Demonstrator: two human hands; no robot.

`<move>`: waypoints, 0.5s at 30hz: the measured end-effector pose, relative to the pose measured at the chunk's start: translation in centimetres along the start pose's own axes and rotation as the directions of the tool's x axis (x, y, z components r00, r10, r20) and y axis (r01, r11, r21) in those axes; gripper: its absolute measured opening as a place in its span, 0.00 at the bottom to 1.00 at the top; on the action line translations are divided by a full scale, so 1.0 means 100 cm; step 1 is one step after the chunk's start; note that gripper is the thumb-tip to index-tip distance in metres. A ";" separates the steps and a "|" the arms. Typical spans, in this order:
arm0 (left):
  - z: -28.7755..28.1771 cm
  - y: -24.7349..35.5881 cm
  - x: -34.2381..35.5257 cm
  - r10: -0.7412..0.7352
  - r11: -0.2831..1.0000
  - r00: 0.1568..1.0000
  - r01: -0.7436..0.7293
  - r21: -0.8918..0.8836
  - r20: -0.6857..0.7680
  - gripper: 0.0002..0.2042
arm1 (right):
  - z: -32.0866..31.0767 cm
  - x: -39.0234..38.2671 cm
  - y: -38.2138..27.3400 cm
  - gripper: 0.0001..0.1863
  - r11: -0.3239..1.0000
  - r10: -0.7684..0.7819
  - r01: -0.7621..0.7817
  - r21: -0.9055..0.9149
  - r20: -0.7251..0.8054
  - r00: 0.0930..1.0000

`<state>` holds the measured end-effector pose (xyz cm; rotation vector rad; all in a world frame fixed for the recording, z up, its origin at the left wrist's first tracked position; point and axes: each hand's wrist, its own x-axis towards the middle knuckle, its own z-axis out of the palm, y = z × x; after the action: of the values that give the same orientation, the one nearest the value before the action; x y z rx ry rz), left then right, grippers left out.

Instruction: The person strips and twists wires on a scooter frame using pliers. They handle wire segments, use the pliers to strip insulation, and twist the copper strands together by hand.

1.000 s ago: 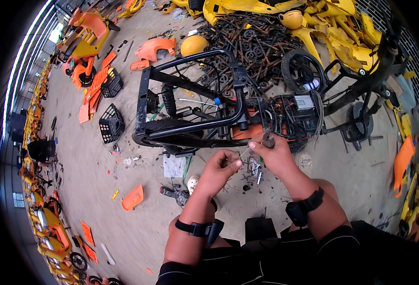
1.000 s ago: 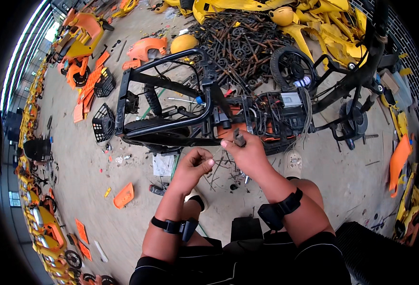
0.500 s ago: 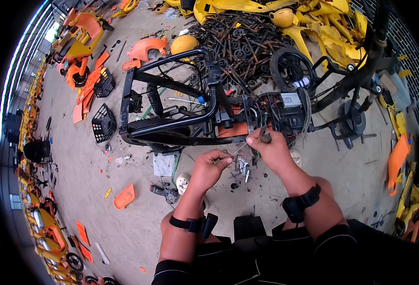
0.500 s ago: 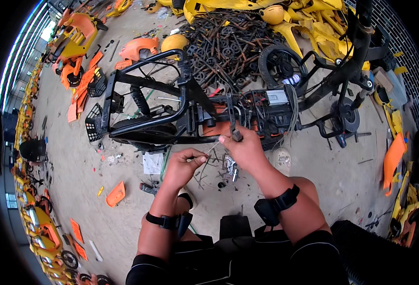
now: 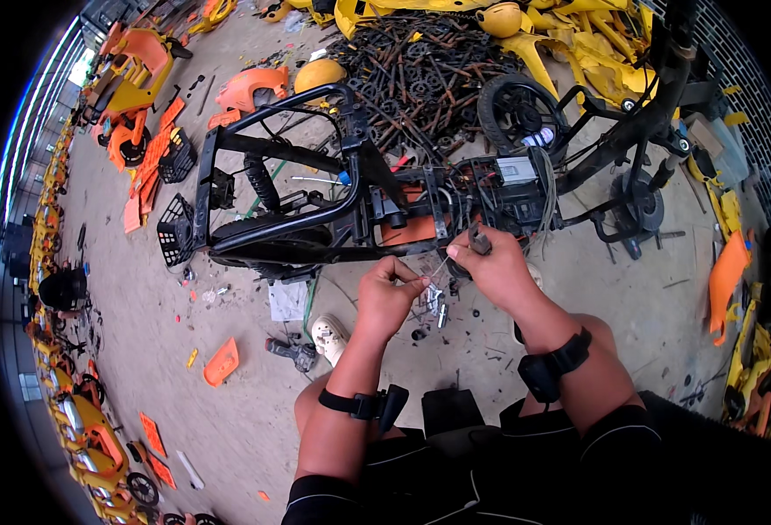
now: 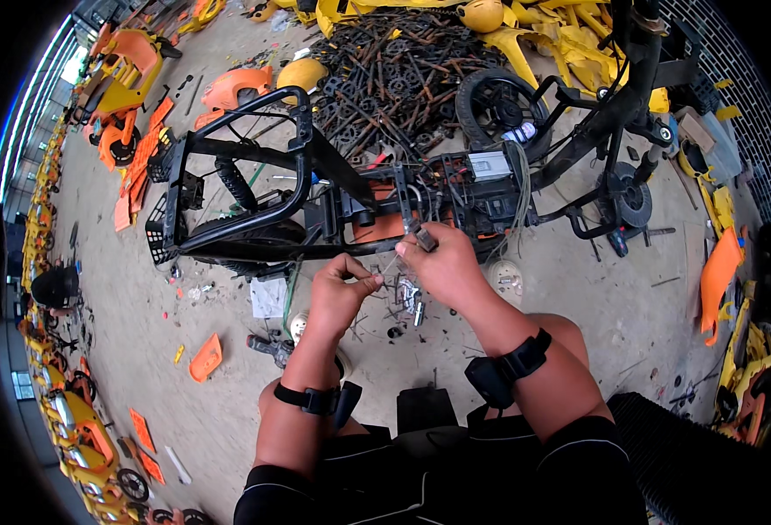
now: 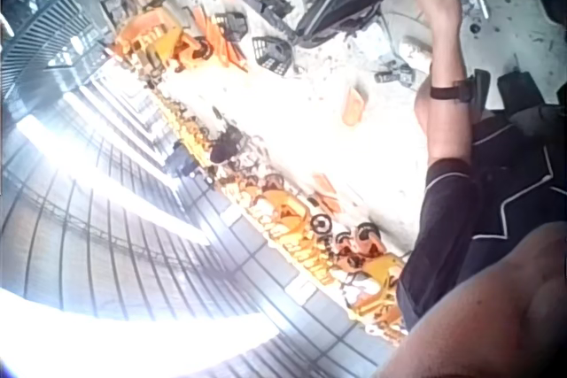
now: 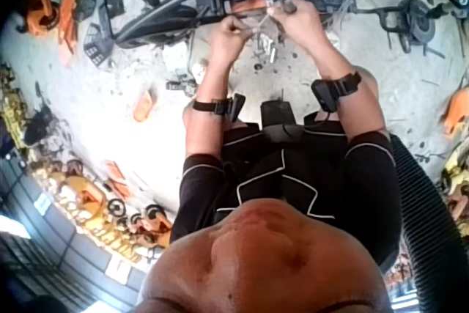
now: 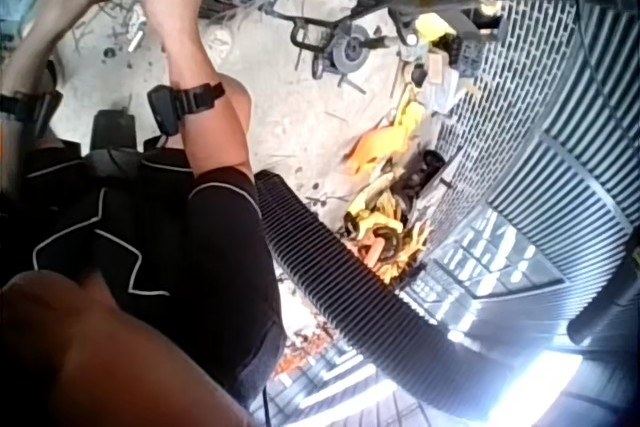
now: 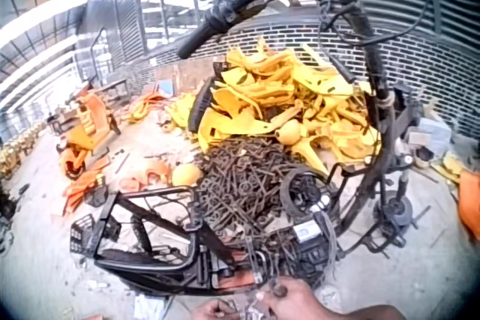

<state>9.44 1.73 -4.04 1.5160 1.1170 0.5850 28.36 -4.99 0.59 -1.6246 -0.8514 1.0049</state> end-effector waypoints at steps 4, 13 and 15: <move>0.005 -0.004 0.006 -0.043 0.998 0.999 0.042 -0.039 -0.026 0.14 | -0.003 0.003 0.010 0.10 0.998 -0.009 0.006 -0.060 -0.059 0.998; -0.002 0.002 0.017 0.532 0.738 0.827 -0.347 0.578 -0.183 0.14 | 0.015 0.000 0.002 0.06 0.997 0.003 0.012 0.081 -0.183 0.983; -0.003 0.002 0.016 0.545 0.720 0.809 -0.317 0.618 -0.220 0.12 | 0.022 0.001 0.002 0.05 0.974 -0.228 0.217 -0.069 -0.248 0.942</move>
<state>9.89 3.31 -4.10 2.2931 1.3001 0.9843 26.37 -4.15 0.03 -1.6079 -0.8606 0.6088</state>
